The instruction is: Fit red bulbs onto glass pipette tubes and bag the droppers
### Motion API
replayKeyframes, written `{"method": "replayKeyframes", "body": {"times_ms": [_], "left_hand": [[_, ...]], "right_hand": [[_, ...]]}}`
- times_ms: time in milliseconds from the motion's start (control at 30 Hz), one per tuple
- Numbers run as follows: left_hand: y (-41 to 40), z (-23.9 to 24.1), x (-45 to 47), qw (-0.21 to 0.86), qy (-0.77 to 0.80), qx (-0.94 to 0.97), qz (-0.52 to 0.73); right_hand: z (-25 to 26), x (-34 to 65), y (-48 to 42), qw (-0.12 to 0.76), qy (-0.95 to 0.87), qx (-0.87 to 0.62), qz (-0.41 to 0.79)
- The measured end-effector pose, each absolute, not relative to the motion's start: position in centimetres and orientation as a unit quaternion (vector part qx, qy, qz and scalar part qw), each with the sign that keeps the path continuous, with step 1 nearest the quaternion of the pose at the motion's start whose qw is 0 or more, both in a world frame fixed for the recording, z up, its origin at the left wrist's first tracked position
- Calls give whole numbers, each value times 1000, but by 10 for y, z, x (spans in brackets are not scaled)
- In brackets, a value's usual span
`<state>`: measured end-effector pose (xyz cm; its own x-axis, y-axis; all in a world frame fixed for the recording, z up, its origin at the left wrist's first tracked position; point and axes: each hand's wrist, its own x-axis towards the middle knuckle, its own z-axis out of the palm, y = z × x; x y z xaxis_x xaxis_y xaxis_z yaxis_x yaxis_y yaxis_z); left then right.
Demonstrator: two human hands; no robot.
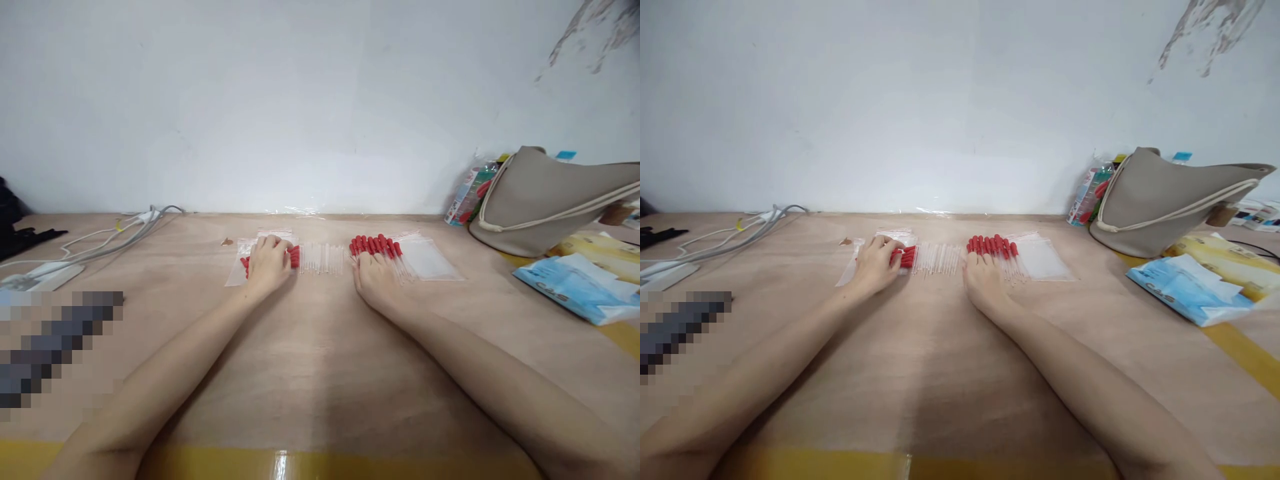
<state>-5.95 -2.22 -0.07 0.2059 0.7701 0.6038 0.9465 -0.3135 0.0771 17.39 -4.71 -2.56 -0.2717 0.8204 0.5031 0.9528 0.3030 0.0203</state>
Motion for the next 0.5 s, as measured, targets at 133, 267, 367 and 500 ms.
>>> {"method": "replayKeyframes", "body": {"times_ms": [133, 267, 367, 500], "left_hand": [[13, 15, -64, 122, -632, -746, -170], [47, 23, -57, 79, -651, -749, -96], [62, 23, -53, 52, -668, -741, -48], [70, 21, -51, 35, -682, -730, -20]], "right_hand": [[-45, 193, -67, 270, -817, -477, -178], [-50, 198, -75, 325, -824, -439, -151], [-48, 197, -75, 335, -823, -437, -140], [-49, 196, -73, 346, -822, -437, -118]]}}
